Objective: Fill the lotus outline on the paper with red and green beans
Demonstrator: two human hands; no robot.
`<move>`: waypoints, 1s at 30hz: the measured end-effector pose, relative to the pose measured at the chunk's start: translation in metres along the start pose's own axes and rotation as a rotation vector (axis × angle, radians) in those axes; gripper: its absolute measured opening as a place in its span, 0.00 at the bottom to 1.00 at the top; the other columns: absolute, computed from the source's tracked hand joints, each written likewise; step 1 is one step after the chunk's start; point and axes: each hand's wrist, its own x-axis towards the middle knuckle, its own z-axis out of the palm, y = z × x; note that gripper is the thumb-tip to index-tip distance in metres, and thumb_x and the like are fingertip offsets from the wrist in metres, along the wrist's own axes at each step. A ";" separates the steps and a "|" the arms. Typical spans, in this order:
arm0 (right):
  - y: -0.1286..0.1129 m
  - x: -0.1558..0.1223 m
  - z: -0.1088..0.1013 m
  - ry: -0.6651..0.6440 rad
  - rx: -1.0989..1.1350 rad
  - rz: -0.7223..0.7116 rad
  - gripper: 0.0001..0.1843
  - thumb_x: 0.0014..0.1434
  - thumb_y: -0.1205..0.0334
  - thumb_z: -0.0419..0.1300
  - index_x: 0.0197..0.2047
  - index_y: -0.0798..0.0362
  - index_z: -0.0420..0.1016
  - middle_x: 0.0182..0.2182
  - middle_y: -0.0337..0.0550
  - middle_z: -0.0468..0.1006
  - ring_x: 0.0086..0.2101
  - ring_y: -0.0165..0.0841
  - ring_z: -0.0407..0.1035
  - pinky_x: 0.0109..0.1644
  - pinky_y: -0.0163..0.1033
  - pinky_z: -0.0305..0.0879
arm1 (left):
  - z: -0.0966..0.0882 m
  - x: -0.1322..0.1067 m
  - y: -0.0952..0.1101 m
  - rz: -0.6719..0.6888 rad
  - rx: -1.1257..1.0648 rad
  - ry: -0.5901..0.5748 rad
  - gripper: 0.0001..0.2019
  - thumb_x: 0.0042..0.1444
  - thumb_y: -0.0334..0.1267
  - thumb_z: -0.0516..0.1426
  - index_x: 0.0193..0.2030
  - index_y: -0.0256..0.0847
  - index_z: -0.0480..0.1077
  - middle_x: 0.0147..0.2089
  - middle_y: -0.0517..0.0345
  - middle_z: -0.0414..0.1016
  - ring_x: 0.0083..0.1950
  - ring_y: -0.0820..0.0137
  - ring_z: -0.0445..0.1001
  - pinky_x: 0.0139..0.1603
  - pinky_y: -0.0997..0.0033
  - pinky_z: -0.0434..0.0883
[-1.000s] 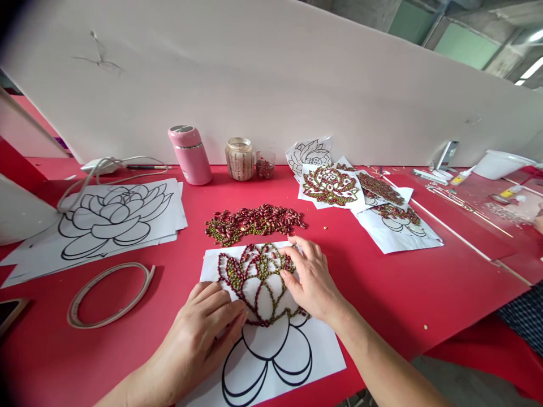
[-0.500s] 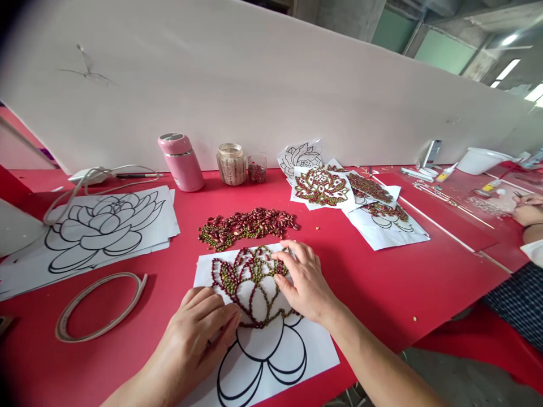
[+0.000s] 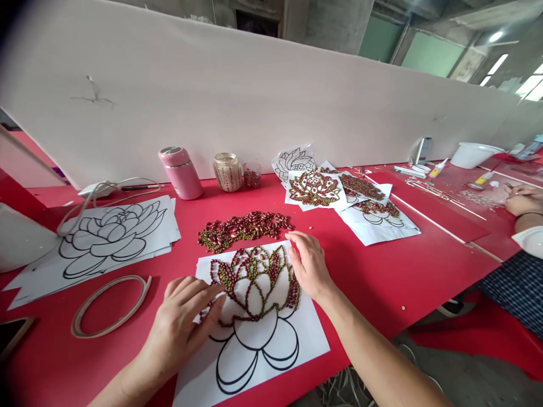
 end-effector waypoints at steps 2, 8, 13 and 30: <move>0.007 0.001 0.000 -0.024 0.005 -0.011 0.18 0.60 0.63 0.44 0.52 0.52 0.62 0.47 0.48 0.71 0.49 0.38 0.62 0.51 0.48 0.61 | -0.008 -0.003 -0.008 -0.028 0.134 -0.004 0.08 0.56 0.34 0.50 0.41 0.38 0.67 0.31 0.56 0.66 0.33 0.69 0.62 0.39 0.63 0.58; 0.015 -0.004 -0.005 -0.073 -0.014 -0.095 0.23 0.60 0.64 0.43 0.59 0.52 0.52 0.46 0.46 0.73 0.49 0.36 0.65 0.50 0.47 0.63 | -0.023 -0.027 -0.030 -0.228 0.434 -0.199 0.16 0.59 0.42 0.45 0.52 0.44 0.64 0.49 0.47 0.62 0.46 0.57 0.61 0.45 0.52 0.58; 0.019 -0.011 -0.008 -0.125 -0.045 -0.144 0.25 0.61 0.63 0.42 0.62 0.52 0.48 0.49 0.47 0.71 0.50 0.36 0.64 0.51 0.47 0.64 | -0.020 -0.025 -0.032 -0.249 0.474 -0.293 0.18 0.59 0.39 0.43 0.54 0.46 0.62 0.56 0.46 0.58 0.51 0.56 0.58 0.48 0.49 0.56; 0.015 -0.018 -0.004 -0.199 -0.070 -0.210 0.23 0.61 0.64 0.43 0.60 0.51 0.50 0.47 0.45 0.74 0.51 0.37 0.62 0.50 0.50 0.63 | -0.024 -0.026 -0.031 -0.230 0.446 -0.331 0.17 0.56 0.35 0.43 0.49 0.46 0.66 0.54 0.50 0.62 0.53 0.56 0.56 0.49 0.47 0.53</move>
